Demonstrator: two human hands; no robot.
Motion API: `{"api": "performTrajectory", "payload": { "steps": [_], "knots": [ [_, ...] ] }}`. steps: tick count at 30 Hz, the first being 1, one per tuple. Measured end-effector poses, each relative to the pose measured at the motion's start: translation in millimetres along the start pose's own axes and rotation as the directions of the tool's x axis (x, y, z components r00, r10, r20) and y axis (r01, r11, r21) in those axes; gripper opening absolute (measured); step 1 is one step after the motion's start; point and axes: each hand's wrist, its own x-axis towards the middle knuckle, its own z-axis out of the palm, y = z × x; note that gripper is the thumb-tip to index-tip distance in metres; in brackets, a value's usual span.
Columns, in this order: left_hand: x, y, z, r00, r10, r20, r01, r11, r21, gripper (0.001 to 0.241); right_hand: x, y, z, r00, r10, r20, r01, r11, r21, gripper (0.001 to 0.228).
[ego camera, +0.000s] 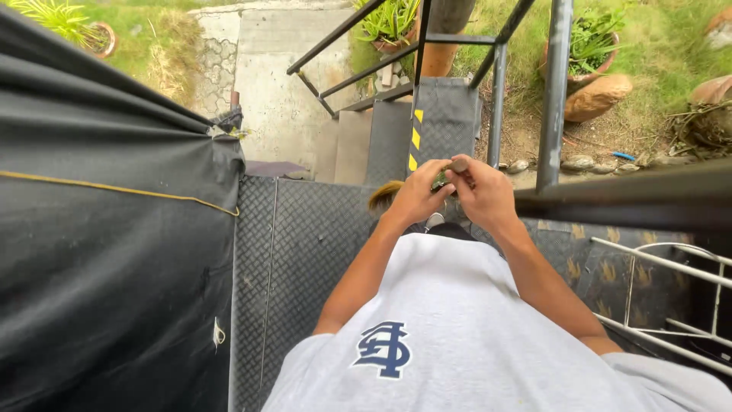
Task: Sweeping the floor and wiping down musical equipment on a stage area.
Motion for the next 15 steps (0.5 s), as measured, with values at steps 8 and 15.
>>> {"api": "performTrajectory", "payload": {
  "steps": [8,15],
  "knots": [
    [79.4,-79.2,-41.7,0.999,-0.045,-0.004,0.044,0.996,-0.073,0.069,124.9,45.9,40.1,0.996,0.081,-0.044,-0.084,0.994,-0.066,0.013],
    [186.5,-138.5,-47.2,0.908,-0.223,0.354,0.350,0.867,-0.353,0.086,207.3,97.3,62.4,0.946,0.302,-0.120,-0.311,0.948,-0.067,0.017]
  ]
}}
